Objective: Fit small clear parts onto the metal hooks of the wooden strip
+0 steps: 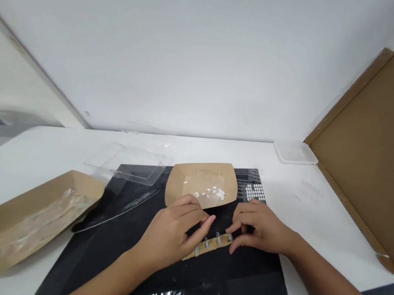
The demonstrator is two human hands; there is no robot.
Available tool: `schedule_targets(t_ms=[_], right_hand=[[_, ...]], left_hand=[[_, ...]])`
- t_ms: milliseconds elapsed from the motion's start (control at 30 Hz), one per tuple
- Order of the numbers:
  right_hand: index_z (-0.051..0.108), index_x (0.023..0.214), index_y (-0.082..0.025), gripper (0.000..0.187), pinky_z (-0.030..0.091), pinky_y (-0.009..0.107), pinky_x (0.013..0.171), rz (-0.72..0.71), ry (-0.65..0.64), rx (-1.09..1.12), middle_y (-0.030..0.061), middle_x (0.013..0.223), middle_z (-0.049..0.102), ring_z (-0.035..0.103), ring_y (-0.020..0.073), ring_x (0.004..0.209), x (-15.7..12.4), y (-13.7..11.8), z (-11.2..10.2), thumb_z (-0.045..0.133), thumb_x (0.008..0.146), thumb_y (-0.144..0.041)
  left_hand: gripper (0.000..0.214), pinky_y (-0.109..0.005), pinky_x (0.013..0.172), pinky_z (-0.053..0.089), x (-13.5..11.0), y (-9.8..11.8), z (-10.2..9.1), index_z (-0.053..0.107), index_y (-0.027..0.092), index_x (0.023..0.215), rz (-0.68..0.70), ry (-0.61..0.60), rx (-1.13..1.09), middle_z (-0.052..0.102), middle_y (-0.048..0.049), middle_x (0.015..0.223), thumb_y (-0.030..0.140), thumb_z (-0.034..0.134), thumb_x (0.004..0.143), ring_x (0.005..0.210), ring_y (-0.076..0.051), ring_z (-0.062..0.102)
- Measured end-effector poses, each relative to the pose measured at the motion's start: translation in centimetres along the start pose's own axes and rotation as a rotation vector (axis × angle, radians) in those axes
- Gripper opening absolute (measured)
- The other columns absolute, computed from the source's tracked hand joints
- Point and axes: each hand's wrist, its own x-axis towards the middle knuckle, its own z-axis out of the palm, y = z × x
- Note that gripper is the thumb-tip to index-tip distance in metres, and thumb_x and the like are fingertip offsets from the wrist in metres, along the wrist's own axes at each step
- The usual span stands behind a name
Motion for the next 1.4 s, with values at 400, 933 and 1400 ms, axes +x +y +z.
schedule_targets(t_ms=[400, 933, 1400], right_hand=[[0.077, 0.097, -0.024, 0.027, 0.034, 0.032, 0.080, 0.043, -0.029, -0.030, -0.0035, 0.092, 0.071, 0.063, 0.0096, 0.070, -0.1, 0.2, 0.4, 0.082, 0.091, -0.050], [0.075, 0.098, -0.023, 0.028, 0.035, 0.032, 0.081, 0.074, -0.045, -0.015, -0.0047, 0.090, 0.067, 0.063, 0.0096, 0.072, 0.1, -0.3, 0.2, 0.081, 0.092, -0.050], [0.074, 0.091, -0.021, 0.033, 0.035, 0.031, 0.077, 0.080, -0.052, -0.042, -0.0046, 0.086, 0.065, 0.061, 0.0118, 0.075, 0.0, -0.2, 0.6, 0.086, 0.086, -0.051]], left_hand=[[0.010, -0.037, 0.080, 0.055, -0.3, 0.3, 0.3, 0.070, 0.017, 0.095, 0.052, -0.141, -0.036, 0.069, -0.0041, 0.081, 0.016, 0.062, 0.102, 0.088, -0.022, 0.059], [0.009, -0.037, 0.075, 0.055, 0.1, 1.1, -0.1, 0.070, 0.017, 0.103, 0.127, -0.238, -0.037, 0.068, -0.0068, 0.087, 0.016, 0.062, 0.101, 0.091, -0.024, 0.057], [0.019, -0.040, 0.087, 0.058, -0.1, 1.7, 0.3, 0.073, 0.019, 0.113, 0.168, -0.254, -0.077, 0.071, -0.0087, 0.105, 0.012, 0.065, 0.097, 0.105, -0.026, 0.058]])
